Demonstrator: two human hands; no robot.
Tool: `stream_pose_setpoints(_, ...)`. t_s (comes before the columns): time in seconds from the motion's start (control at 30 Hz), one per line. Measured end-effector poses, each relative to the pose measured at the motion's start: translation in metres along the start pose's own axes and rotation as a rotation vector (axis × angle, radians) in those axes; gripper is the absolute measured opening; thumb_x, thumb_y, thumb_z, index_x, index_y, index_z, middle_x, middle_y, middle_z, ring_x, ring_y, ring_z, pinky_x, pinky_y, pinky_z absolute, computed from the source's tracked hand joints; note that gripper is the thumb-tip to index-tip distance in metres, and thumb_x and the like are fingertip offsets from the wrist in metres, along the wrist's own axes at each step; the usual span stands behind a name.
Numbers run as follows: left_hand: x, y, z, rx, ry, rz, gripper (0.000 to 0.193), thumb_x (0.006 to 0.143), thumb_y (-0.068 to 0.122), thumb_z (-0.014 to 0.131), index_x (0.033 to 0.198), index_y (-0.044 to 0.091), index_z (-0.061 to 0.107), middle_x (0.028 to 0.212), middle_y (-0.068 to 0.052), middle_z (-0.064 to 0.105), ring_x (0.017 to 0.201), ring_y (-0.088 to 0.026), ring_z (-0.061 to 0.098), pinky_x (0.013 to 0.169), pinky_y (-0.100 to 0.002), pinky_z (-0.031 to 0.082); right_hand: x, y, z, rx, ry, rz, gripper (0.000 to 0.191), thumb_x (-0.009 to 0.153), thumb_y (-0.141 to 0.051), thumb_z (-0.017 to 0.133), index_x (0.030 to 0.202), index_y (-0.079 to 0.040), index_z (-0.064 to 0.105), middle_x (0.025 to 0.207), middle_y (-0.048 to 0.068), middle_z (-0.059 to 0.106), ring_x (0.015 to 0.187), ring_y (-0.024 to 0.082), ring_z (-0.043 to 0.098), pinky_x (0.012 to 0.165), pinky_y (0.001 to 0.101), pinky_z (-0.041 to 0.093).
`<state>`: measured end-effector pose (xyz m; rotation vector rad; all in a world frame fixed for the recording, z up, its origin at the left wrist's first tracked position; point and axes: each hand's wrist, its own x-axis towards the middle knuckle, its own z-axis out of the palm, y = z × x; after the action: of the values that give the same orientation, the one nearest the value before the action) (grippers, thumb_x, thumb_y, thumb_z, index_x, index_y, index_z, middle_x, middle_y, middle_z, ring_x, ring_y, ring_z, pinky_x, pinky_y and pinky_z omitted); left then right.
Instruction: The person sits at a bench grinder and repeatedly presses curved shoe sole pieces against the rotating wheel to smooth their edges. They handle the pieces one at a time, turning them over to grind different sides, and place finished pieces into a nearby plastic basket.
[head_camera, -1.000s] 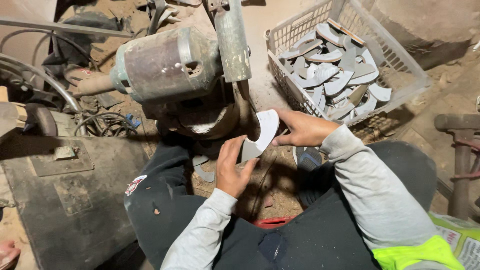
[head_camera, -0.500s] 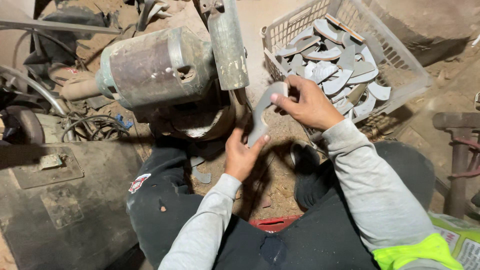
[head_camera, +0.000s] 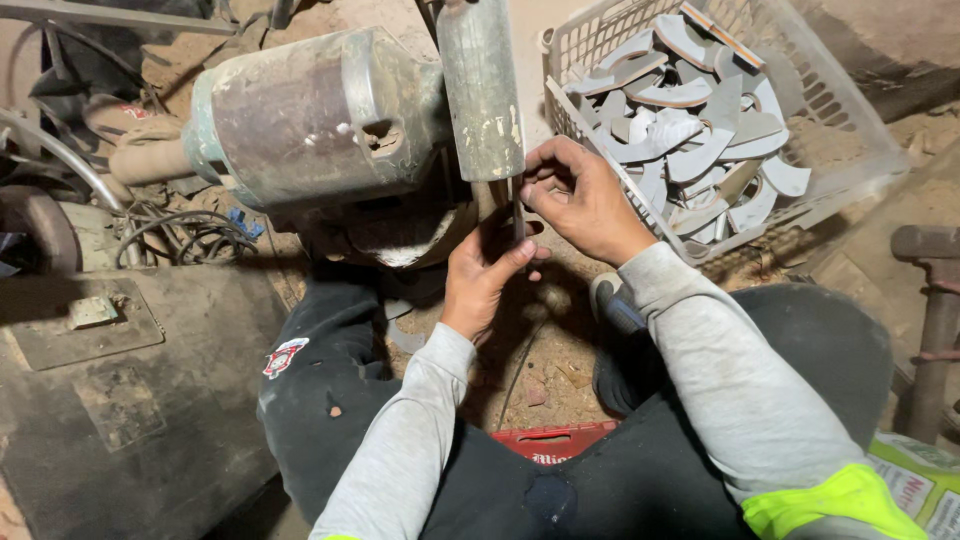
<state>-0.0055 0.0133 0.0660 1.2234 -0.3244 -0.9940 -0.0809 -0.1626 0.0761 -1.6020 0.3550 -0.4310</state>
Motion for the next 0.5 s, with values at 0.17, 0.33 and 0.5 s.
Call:
stream_pose_setpoints(0.17,0.001,0.000,-0.004,-0.020,0.011,-0.010,0.037,0.092,0.011,0.075,0.126,-0.001,0.064,0.113,-0.010,0.071,0.096,-0.023,0.074,0.070,-0.032,0.058,0.003,-0.004,0.004,-0.021,0.024,-0.019,0.022,0.095,-0.005,0.070,0.115,0.000,0.061,0.099,0.001,0.065,0.090,0.005,0.062,0.083,0.0224,0.054)
stream_pose_setpoints(0.33,0.000,-0.006,-0.010,-0.053,-0.009,-0.043,0.036,0.093,0.012,0.075,0.125,0.000,0.064,0.113,-0.009,0.072,0.094,-0.020,0.073,0.068,-0.030,0.055,0.001,-0.001,0.007,-0.131,0.059,-0.015,0.019,0.095,-0.007,0.071,0.111,0.000,0.064,0.095,0.001,0.067,0.087,0.005,0.062,0.080,0.0223,0.054)
stream_pose_setpoints(0.5,-0.008,-0.015,-0.015,0.048,-0.001,-0.032,0.038,0.091,0.013,0.077,0.124,-0.001,0.066,0.112,-0.010,0.074,0.095,-0.020,0.073,0.074,-0.033,0.057,-0.004,0.004,0.008,0.081,-0.033,0.082,0.021,0.092,-0.009,0.071,0.108,0.000,0.062,0.096,0.002,0.064,0.088,0.006,0.061,0.080,0.0251,0.054)
